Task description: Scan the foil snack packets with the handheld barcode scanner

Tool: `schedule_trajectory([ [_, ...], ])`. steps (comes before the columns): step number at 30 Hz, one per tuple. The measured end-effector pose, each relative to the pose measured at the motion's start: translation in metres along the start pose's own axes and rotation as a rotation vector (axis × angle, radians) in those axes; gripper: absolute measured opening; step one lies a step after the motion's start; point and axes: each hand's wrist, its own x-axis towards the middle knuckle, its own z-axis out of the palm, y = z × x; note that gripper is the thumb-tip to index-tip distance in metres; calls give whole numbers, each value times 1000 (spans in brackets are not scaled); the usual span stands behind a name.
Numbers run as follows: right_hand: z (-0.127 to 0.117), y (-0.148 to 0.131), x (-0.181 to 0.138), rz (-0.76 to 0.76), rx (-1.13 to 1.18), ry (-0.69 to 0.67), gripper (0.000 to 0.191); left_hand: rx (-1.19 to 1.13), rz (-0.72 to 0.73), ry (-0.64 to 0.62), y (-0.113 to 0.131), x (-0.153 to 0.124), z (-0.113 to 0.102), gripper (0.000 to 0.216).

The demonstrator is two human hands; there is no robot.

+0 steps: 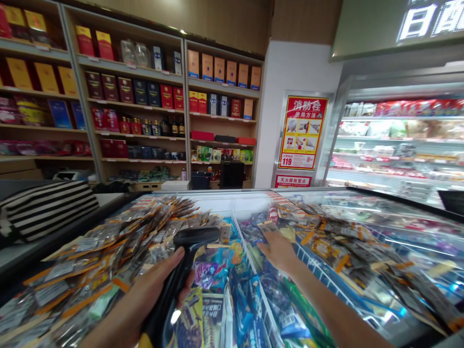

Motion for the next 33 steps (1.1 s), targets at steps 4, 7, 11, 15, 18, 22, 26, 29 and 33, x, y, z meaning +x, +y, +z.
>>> schedule_trajectory([
  [4,-6,3,14,147,-19,124,39,11,30,-36,1,-7,4,38],
  [7,1,15,26,203,61,7,32,43,31,-70,2,-11,8,43],
  [11,12,19,31,103,470,-115,15,24,29,-84,0,-12,10,40],
  [15,16,10,26,191,959,127,15,33,18,-120,-3,-12,8,41],
  [18,17,1,22,226,1162,239,23,31,8,-136,-4,-12,7,43],
  [22,17,-6,20,270,1215,239,24,5,54,-151,-6,-14,7,38],
  [26,16,-9,18,259,1234,226,25,26,55,-159,-6,-14,7,41],
  [29,18,-9,18,221,1205,222,23,16,39,-158,-4,-14,7,40],
  [33,23,-9,20,143,1097,239,18,-33,13,-156,-1,-18,10,38],
])
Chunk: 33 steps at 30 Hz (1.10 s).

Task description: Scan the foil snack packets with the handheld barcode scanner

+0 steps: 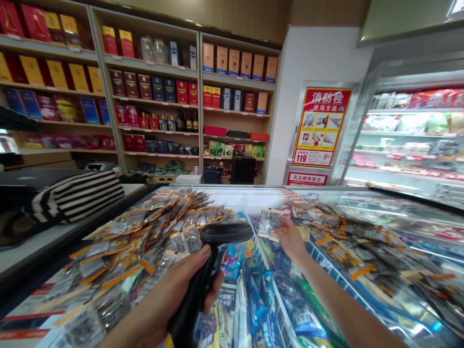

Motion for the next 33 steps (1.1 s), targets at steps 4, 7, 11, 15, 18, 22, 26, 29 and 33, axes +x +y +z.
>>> schedule_trajectory([
  [4,1,1,1,-41,-111,14,17,-26,-9,-6,0,-3,2,35],
  [7,1,-2,-1,-48,-168,34,15,-41,12,-51,-1,-3,1,33],
  [11,2,-6,-4,-56,-190,26,13,-42,31,-77,-1,-3,1,34],
  [15,4,-2,-2,-76,-131,10,13,-11,46,-50,0,-5,2,35],
  [18,5,0,-2,-63,-77,-5,14,44,83,-24,0,-7,2,36],
  [22,5,-7,-5,-72,-102,0,13,102,85,15,1,-8,2,37],
  [26,6,-13,-9,-94,-132,-22,13,93,71,32,5,-8,4,37],
  [29,7,-14,-10,-119,-143,-49,13,140,79,32,7,-7,3,40],
  [33,9,-15,-11,-123,-175,-50,14,183,101,14,7,-6,1,40],
])
